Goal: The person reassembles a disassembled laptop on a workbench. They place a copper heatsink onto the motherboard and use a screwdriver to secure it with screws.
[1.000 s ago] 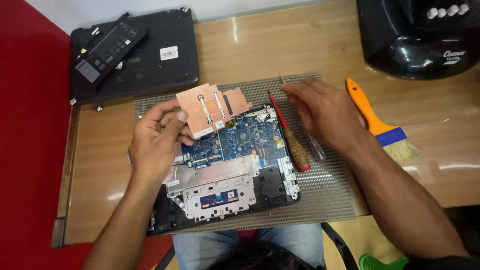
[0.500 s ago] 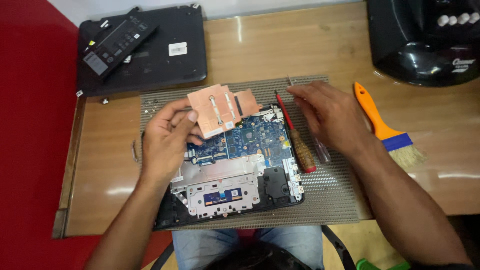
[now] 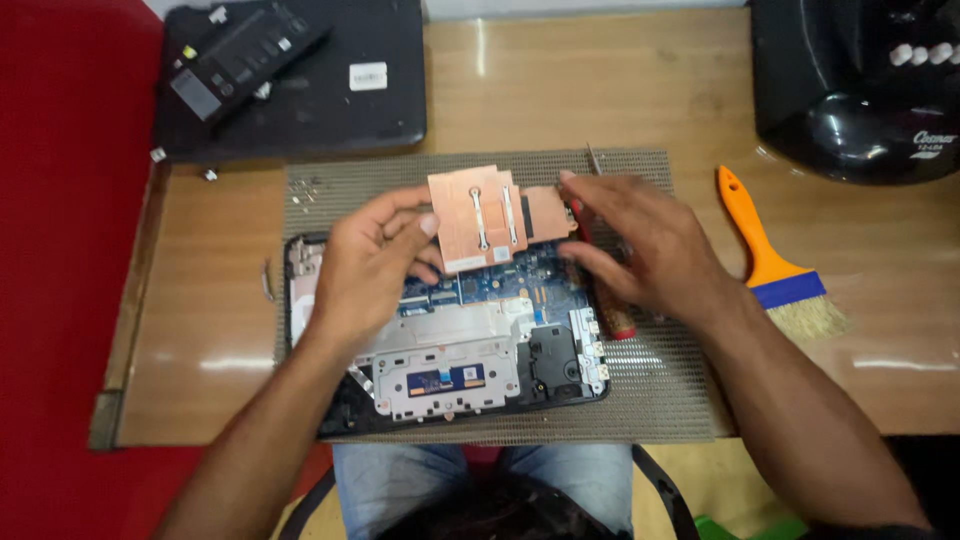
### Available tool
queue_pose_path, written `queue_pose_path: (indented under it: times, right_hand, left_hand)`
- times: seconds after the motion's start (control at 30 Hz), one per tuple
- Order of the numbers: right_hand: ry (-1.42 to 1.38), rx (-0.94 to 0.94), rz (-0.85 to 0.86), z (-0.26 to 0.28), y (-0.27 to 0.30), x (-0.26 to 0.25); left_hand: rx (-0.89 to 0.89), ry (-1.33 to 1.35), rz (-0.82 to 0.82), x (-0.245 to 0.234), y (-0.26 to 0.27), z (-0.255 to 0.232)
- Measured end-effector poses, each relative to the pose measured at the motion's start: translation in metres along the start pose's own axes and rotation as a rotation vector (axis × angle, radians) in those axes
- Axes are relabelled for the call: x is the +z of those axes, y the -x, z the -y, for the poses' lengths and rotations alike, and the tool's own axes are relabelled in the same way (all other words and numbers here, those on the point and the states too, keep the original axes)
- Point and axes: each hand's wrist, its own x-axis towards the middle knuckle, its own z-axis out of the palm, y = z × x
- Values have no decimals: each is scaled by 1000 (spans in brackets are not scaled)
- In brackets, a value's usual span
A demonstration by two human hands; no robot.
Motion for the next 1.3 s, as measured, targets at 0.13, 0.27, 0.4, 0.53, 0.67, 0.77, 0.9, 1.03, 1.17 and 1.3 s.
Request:
queue_pose_path:
  times: [0.13, 0.27, 0.4, 0.53, 0.67, 0.77, 0.9, 1.03, 1.17, 1.3]
  right_hand:
    - [-89, 10, -34, -3, 4, 4]
    - [-134, 34, -68, -2, 2, -1]
    - [-186, 89, 25, 0, 1, -3]
    - [-183, 114, 156, 6, -2, -5]
    - [-155, 131, 207, 13, -8, -7]
    - [-141, 135, 157, 5, -2, -4]
    - [-112, 125, 44, -1, 4, 3]
    - [-74, 112, -10, -11, 15, 2]
    - [-62, 60, -98, -8, 16, 0]
    - [-81, 37, -94, -6, 14, -2]
  left_hand:
    - [41, -64, 39, -1, -12, -6]
    - [102, -91, 107, 4, -16, -19]
    - [134, -339, 157, -1, -9, -25]
    - [-13, -602, 230, 1, -6, -35]
    - [-16, -743, 379, 0, -9, -44]
    - [-53, -696, 407, -6, -14, -45]
    - [-66, -596, 400, -10, -22, -46]
    - [-116, -436, 426, -16, -27, -42]
    - [-128, -325, 518, -19, -39, -41]
    - [-89, -369, 526, -18, -36, -46]
